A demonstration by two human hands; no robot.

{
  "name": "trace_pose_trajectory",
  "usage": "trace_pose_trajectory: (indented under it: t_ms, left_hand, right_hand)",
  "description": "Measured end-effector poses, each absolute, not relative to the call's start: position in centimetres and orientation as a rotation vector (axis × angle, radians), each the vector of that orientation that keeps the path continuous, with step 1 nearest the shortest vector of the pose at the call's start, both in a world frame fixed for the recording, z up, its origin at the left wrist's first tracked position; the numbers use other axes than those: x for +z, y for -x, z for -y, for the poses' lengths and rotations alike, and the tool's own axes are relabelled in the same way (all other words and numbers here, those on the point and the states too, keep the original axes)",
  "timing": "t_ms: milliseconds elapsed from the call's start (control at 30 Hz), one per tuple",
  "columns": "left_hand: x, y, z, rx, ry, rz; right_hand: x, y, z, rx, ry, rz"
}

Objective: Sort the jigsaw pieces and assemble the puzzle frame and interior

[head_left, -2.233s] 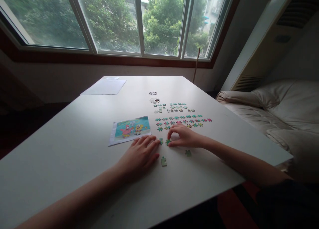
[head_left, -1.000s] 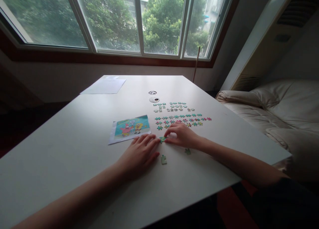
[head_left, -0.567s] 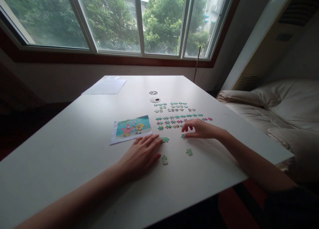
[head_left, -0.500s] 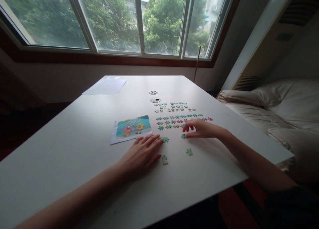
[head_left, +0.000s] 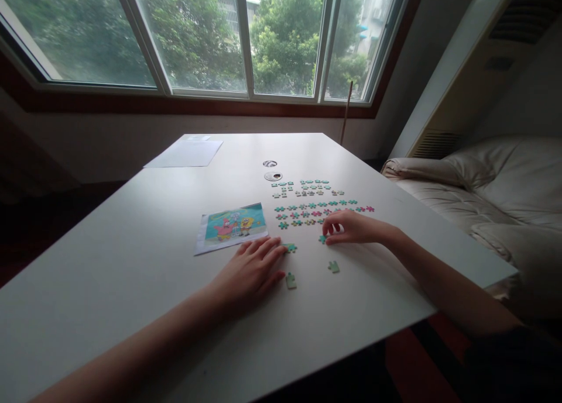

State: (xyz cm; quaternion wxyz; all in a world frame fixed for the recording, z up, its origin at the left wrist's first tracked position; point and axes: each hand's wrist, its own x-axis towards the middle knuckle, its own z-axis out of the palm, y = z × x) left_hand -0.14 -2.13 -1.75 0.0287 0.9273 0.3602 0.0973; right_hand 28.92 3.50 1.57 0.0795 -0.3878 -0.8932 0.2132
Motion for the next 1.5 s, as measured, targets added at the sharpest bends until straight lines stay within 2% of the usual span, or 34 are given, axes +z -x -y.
trace_pose_trajectory:
  t_ms: [1500]
  left_hand:
    - [-1.55,0.20,2.24,0.458,-2.885,-0.952]
  right_hand:
    - [1.57,-29.33,-3.46,0.666,1.176,2.697]
